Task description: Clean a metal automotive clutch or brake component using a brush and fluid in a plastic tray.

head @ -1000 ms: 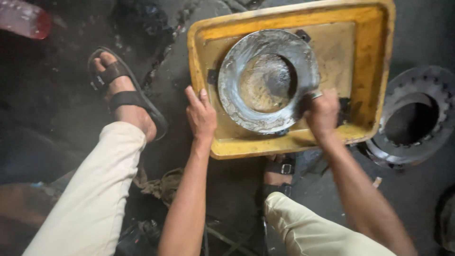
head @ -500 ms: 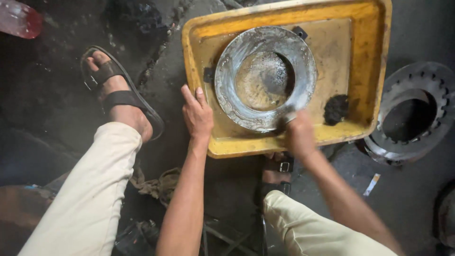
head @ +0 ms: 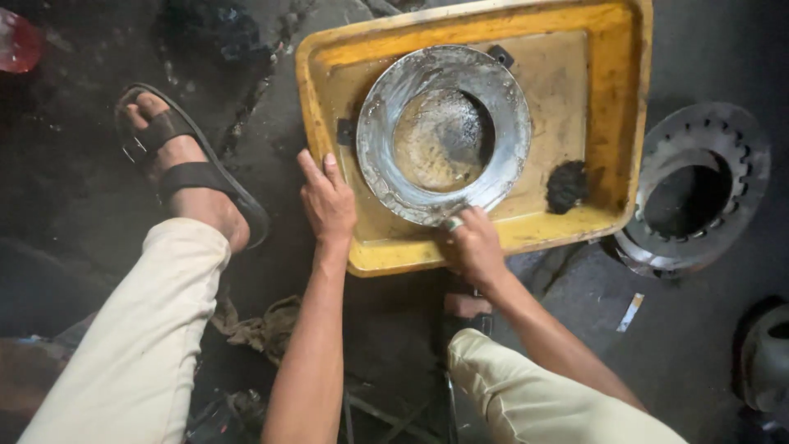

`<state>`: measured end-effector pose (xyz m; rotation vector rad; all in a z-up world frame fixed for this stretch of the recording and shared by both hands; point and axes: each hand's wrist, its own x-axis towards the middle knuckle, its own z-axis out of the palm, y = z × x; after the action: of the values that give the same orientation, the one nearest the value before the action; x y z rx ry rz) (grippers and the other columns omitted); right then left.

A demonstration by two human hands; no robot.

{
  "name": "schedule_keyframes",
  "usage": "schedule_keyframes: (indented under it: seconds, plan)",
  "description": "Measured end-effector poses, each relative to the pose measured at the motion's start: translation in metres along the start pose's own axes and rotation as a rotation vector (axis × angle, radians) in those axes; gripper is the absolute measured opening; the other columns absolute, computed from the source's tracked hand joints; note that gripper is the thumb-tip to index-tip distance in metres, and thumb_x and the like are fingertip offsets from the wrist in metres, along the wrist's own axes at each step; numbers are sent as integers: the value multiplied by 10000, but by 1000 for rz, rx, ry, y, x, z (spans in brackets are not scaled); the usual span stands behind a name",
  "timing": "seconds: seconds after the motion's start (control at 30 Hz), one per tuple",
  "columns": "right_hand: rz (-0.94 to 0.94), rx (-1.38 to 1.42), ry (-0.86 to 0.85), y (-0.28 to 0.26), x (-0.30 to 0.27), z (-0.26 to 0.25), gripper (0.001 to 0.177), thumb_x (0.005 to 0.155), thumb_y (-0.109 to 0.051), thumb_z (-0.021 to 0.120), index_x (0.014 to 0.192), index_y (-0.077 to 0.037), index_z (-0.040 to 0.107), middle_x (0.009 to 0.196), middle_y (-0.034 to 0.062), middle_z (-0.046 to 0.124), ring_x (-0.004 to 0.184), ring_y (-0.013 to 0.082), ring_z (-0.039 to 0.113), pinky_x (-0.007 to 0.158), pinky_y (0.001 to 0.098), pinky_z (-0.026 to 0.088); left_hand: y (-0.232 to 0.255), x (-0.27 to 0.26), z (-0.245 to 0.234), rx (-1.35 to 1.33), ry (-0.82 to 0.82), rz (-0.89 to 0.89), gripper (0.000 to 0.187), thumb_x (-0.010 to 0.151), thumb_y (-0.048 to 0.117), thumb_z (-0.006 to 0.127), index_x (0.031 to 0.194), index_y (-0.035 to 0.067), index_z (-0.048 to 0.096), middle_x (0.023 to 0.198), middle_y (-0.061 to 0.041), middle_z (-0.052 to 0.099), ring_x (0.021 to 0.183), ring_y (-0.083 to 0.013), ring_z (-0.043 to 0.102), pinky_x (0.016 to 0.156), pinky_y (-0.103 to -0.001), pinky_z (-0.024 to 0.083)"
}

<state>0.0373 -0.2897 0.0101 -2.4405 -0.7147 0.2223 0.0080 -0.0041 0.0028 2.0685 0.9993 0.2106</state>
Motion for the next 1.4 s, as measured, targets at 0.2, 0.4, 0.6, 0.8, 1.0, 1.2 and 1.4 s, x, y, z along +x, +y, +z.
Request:
schedule_keyframes:
  seconds: [0.2, 0.4, 0.6, 0.8, 1.0, 1.2, 1.4]
  plan:
    - [48, -109, -47, 51, 2, -26, 229, 651, -36, 765, 872, -67, 716, 861, 139, 640, 861, 357, 588, 739, 468, 487, -9, -2, -1, 7, 35, 4, 468, 1103, 353, 447, 1404, -5, 433, 963, -342, 697, 904, -537, 669, 710, -591, 499]
    - [-104, 78, -92, -13, -2, -20, 172, 728, -77, 820, 866, -84, 717, 834, 130, 634, 826, 344, 591, 709, 461, 476, 11, -6, -5, -65, -35, -82, 492, 1080, 373, 442, 1409, 8, 425, 930, -314, 712, 873, -503, 706, 675, -567, 522]
    - [187, 1, 141, 59, 41, -54, 160, 882, -4, 695, 960, -120, 771, 917, 105, 652, 887, 323, 589, 768, 434, 484, 5, -6, -9, -45, 2, -27, 450, 1086, 342, 466, 1383, 5, 447, 955, -335, 703, 911, -533, 672, 682, -586, 502]
    - [7, -236, 375, 39, 80, -55, 154, 904, 29, 758, 1036, -50, 770, 958, 146, 665, 921, 354, 604, 806, 459, 488, -2, -6, -8, -30, 20, -3, 427, 1102, 333, 463, 1367, -1, 451, 980, -333, 701, 928, -529, 677, 715, -579, 504]
    - [-48, -286, 342, 22, 75, -33, 304, 820, 40, 721, 1121, 2, 737, 998, 176, 650, 953, 382, 592, 845, 466, 500, 0, -4, -6, -39, 25, 23, 421, 1106, 334, 460, 1356, -4, 455, 1028, -337, 698, 955, -528, 672, 735, -574, 504]
    - [-52, -308, 372, 30, 69, -31, 238, 873, 52, 719, 1090, -37, 759, 1012, 155, 685, 944, 345, 612, 838, 442, 513, 5, -5, -9, 10, -18, -73, 448, 1083, 347, 467, 1375, 7, 454, 933, -335, 700, 892, -524, 677, 706, -581, 500]
    - [76, -452, 372, 49, 70, -22, 128, 978, -31, 748, 1106, -31, 754, 988, 149, 672, 915, 314, 609, 799, 422, 500, 12, -2, -14, -75, -28, -58, 436, 1083, 341, 452, 1360, 3, 443, 914, -310, 709, 873, -494, 711, 664, -549, 531]
